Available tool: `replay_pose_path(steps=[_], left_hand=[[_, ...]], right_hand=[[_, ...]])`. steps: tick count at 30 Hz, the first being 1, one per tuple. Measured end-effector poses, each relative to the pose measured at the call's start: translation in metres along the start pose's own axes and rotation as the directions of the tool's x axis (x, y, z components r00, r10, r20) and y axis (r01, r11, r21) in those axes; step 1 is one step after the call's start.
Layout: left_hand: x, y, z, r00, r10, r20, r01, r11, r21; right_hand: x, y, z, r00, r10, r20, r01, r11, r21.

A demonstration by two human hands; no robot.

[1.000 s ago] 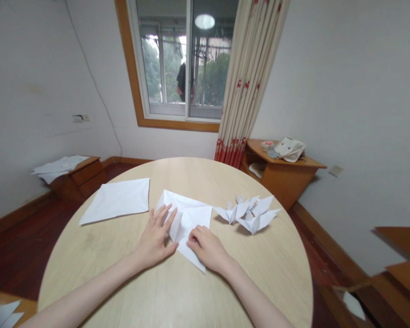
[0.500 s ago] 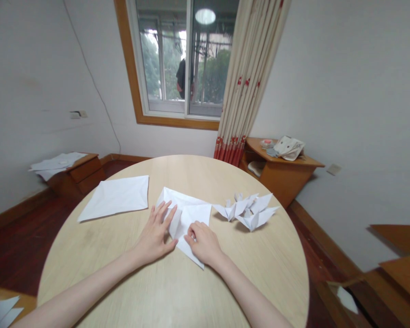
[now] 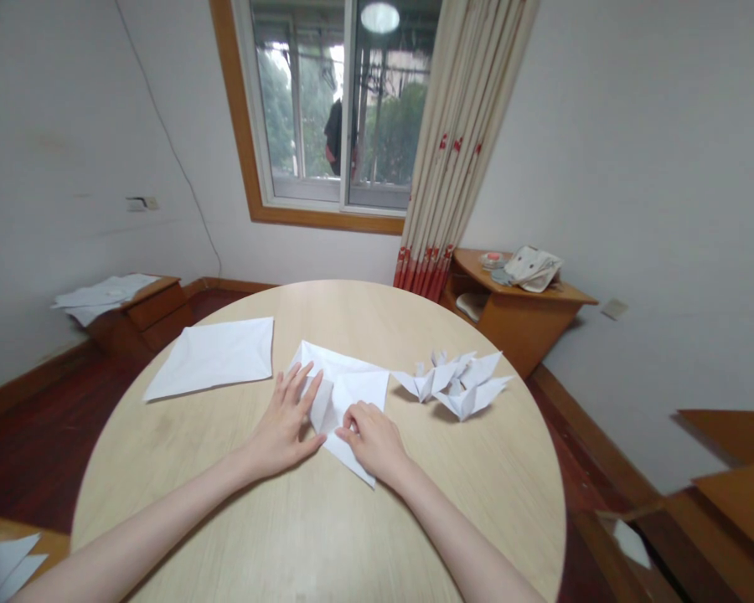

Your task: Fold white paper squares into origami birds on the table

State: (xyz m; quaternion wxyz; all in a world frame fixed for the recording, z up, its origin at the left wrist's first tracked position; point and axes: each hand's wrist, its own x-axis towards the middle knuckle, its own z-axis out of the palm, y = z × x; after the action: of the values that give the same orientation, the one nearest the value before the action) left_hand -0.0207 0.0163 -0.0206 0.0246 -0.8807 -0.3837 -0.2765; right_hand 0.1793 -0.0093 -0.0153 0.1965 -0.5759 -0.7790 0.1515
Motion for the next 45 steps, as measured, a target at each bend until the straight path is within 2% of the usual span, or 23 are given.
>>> replay_pose_path(steps=[5,12,21,33,45], left_hand=[[0.0,-0.005,0.003,1.0,-0.005,-0.011,0.005,0.999,0.034],[0.004,-0.011,0.006,0.997,-0.048,-0.055,0.051,0.998,0.044],[0.006,-0.014,0.006,0.996,-0.066,-0.055,0.068,0.997,0.03],[0.006,-0.015,0.007,0.996,-0.065,-0.054,0.067,0.997,0.029],[0.005,-0.016,0.006,0.997,-0.068,-0.045,0.069,0.997,0.024]], right_hand=[[-0.003,-0.002,-0.001,0.999,-0.048,-0.006,0.047,0.992,-0.118],[-0.006,-0.01,-0.006,0.995,-0.086,0.053,0.097,0.953,-0.288],[-0.003,-0.015,-0.008,0.987,-0.115,0.113,0.149,0.917,-0.371],[-0.005,-0.005,-0.014,0.963,-0.203,0.175,0.248,0.921,-0.301],[-0.008,0.003,-0.02,0.954,-0.22,0.203,0.246,0.963,-0.11]])
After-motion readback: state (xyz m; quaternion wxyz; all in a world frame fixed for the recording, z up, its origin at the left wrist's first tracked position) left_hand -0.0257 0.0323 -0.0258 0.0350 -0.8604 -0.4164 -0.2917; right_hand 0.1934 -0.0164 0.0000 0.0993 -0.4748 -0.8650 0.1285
